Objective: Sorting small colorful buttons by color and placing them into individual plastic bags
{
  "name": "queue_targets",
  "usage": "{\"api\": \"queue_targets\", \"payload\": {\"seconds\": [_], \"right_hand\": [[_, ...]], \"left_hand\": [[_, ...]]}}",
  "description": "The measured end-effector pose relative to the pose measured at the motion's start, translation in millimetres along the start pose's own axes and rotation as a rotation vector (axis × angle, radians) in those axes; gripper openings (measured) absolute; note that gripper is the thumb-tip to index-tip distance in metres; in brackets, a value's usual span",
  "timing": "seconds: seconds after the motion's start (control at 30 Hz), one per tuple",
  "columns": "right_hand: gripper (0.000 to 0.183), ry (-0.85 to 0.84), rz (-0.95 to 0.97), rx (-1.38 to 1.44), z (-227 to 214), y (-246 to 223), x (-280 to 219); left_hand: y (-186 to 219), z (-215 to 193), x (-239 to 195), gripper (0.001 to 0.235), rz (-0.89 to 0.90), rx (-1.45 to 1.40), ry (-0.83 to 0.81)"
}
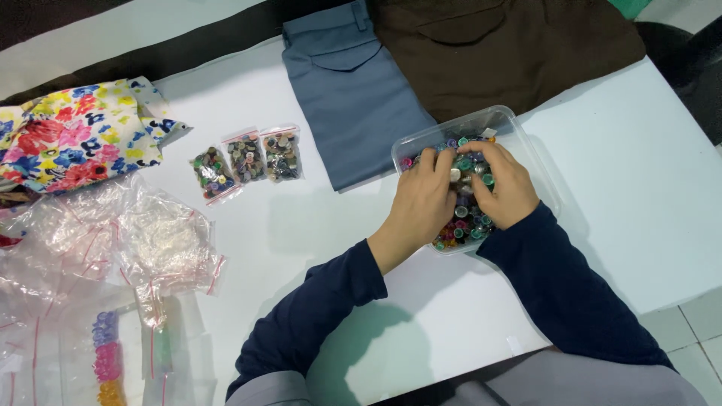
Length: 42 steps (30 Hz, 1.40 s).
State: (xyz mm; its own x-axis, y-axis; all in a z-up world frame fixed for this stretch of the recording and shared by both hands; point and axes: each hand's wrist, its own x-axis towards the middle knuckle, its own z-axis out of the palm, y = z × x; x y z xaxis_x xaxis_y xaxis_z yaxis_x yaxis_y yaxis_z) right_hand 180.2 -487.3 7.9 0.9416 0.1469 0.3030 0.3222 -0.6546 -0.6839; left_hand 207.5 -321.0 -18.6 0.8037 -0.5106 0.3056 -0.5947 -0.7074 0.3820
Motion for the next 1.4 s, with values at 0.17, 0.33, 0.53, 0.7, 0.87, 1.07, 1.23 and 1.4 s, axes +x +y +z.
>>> {"api": "queue_targets", "payload": {"seconds": [0.17,0.33,0.53,0.7,0.87,1.07,1.23,1.4], "right_hand": [[0.057,-0.148,0.062,-0.057,-1.1,14.1,-1.8],[0.093,-0.528,0.272,-0.396,-1.6,2.5,0.0],[0.085,-0.470,0.242,-0.565,6.4,12.9,-5.3],[0.057,-0.395,0.202,-0.318,10.2,29.1,-5.2],[0.043,-0.219,0.282,0.118,-4.1,24.0,-1.1],[0.054,-0.172,0.459,0.862,-14.1,18.4,0.1],[0.062,-0.235,0.523,1.055,-28.6,-3.7,9.7],[0.066,-0.223,0.578,1.130,-35.3,-26.0,13.9]], "left_hand": [[18.2,-22.5,-0.2,0.086,-0.005,0.222,-0.150],[23.7,-33.4,8.6,0.120,-0.035,0.400,-0.479],[7.6,5.2,5.6,0.115,-0.007,0.460,-0.435],[-0.8,23.6,-1.7,0.072,0.024,0.404,-0.220],[3.7,5.6,-2.5,0.059,0.031,0.200,-0.068],[8.9,-24.0,-3.4,0.058,0.035,-0.155,0.100],[11.4,-36.2,-5.8,0.051,0.016,-0.287,0.180],[7.8,-27.4,-8.1,0.038,0.091,-0.245,0.225]]}}
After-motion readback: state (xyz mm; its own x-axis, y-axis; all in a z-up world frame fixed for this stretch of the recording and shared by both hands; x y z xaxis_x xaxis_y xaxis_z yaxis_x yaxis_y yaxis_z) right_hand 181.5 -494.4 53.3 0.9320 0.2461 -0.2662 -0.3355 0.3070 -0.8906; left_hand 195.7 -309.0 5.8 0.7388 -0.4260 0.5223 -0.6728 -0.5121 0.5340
